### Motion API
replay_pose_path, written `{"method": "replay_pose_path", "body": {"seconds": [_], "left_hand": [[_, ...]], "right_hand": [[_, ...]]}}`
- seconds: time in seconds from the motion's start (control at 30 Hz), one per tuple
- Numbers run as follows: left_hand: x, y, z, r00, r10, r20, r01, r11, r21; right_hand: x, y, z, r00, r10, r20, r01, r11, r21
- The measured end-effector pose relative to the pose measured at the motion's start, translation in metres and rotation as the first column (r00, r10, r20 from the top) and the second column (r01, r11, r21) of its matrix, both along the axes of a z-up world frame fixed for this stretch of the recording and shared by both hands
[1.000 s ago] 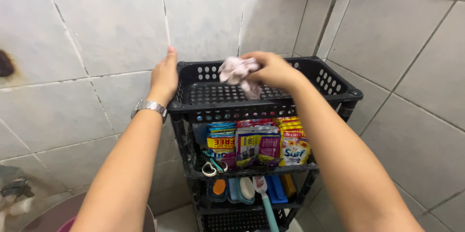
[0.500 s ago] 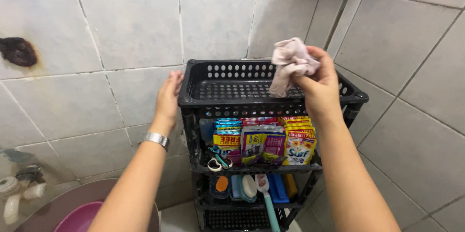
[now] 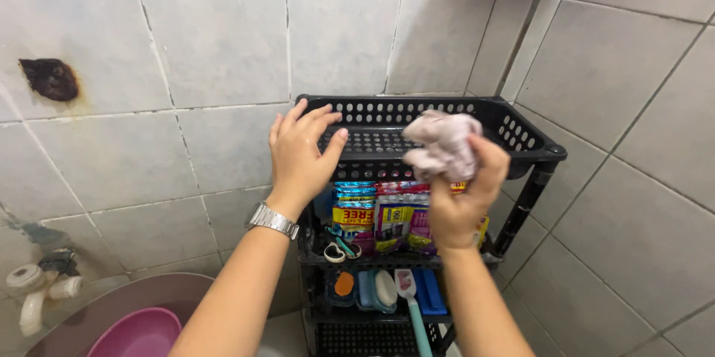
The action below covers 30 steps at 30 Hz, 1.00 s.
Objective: The person wipes the top shelf of a black plastic bathroom caddy with a cloth, then rearranges items on the lower shelves. They move small containers and a scrub brush from the bottom shelf to the top shelf, placing them among detergent packets.
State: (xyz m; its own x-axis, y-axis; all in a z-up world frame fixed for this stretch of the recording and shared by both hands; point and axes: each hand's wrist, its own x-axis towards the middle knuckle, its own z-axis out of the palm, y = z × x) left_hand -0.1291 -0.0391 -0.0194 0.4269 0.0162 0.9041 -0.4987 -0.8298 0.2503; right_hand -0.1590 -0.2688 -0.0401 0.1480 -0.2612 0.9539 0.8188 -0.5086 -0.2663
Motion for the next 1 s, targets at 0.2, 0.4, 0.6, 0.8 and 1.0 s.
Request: {"method": "replay_pose_path", "body": {"seconds": [0.2, 0.4, 0.6, 0.8, 1.0], "left_hand": [[0.006, 0.008, -0.004, 0.996, -0.043, -0.075, 0.037, 0.996, -0.085], [-0.006, 0.003, -0.021, 1.0, 0.022, -0.011, -0.022, 0.998, -0.05], [-0.014, 0.003, -0.029, 0.992, -0.079, 0.098, 0.084, 0.995, -0.051], [-0.015, 0.017, -0.03, 0.988, -0.146, 0.044, 0.148, 0.988, -0.051], [-0.008, 0.022, -0.03, 0.986, -0.164, 0.026, 0.165, 0.986, -0.037]], "right_hand": [[-0.003, 0.024, -0.009, 0.99, -0.119, 0.08, 0.135, 0.964, -0.23], [-0.003, 0.033, -0.012, 0.983, -0.143, 0.114, 0.178, 0.89, -0.419], [0.005, 0.049, -0.026, 0.975, -0.158, 0.155, 0.217, 0.821, -0.527], [0.017, 0.067, -0.046, 0.957, -0.172, 0.233, 0.274, 0.798, -0.537], [0.031, 0.079, -0.064, 0.918, -0.228, 0.324, 0.379, 0.741, -0.554]]}}
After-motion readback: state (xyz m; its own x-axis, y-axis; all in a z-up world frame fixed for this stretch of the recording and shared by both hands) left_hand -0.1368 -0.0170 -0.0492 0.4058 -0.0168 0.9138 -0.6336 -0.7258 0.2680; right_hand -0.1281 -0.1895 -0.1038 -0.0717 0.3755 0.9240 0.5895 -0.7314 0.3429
